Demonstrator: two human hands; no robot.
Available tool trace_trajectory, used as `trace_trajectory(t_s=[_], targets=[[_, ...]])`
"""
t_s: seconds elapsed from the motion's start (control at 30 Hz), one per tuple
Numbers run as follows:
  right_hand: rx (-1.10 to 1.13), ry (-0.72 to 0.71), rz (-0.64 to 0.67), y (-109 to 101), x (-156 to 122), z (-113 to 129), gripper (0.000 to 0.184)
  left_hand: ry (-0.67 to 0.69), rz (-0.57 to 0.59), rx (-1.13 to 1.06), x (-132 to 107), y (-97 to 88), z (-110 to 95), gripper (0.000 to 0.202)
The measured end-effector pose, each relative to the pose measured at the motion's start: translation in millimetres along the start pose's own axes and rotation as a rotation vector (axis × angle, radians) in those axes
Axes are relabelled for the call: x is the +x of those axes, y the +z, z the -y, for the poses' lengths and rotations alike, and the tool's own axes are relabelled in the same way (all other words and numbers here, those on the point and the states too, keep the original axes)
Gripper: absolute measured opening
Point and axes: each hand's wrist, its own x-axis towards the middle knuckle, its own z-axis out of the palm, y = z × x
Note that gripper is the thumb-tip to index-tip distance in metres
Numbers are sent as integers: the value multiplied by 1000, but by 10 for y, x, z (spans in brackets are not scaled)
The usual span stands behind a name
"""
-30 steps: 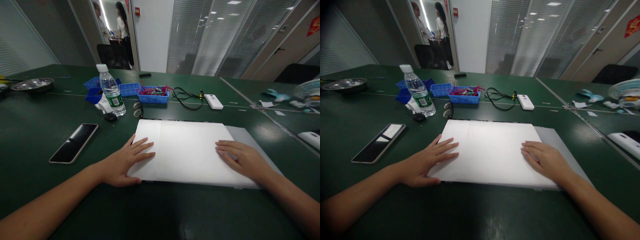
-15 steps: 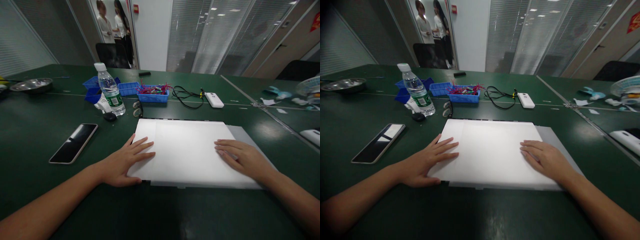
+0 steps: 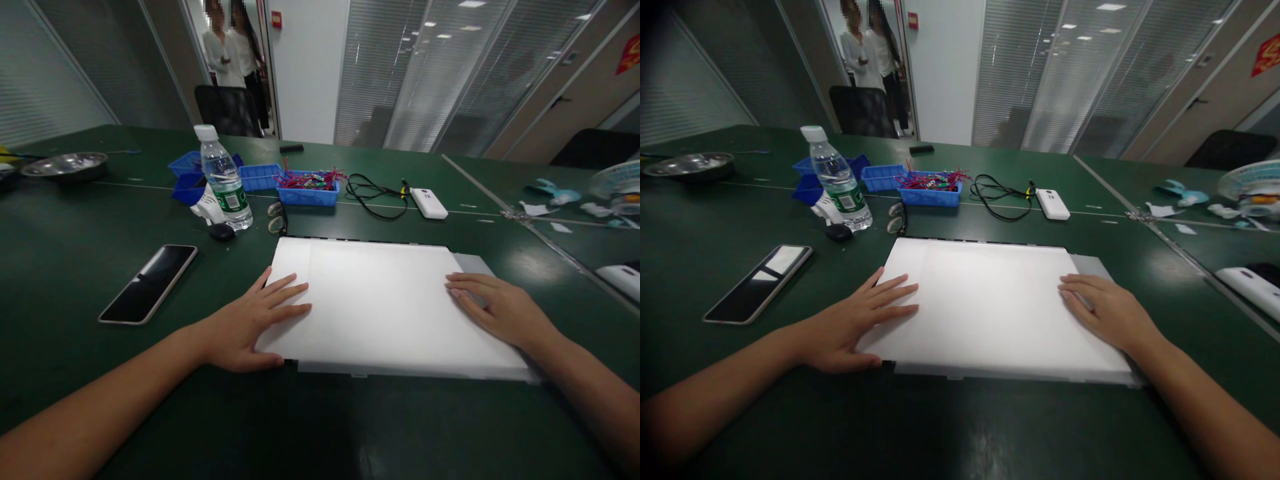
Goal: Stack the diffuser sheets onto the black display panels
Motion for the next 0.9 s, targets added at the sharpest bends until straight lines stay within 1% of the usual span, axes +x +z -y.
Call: trace_trajectory(t_s=[0.17,0.47,0.7,0.9], targets=[[-17,-10,3,6,5,108,36,-3,0,2,-7,5,-6,97],[-37,-24,8,21,2,214,35,-11,17,8,-1,4,-6,98],[-77,-9,17,15,5,284,38,0,0,-1,-11,10,17,99],[-76,-10,20,-12,24,355,41,-5,11,9,-14,26,26,100]])
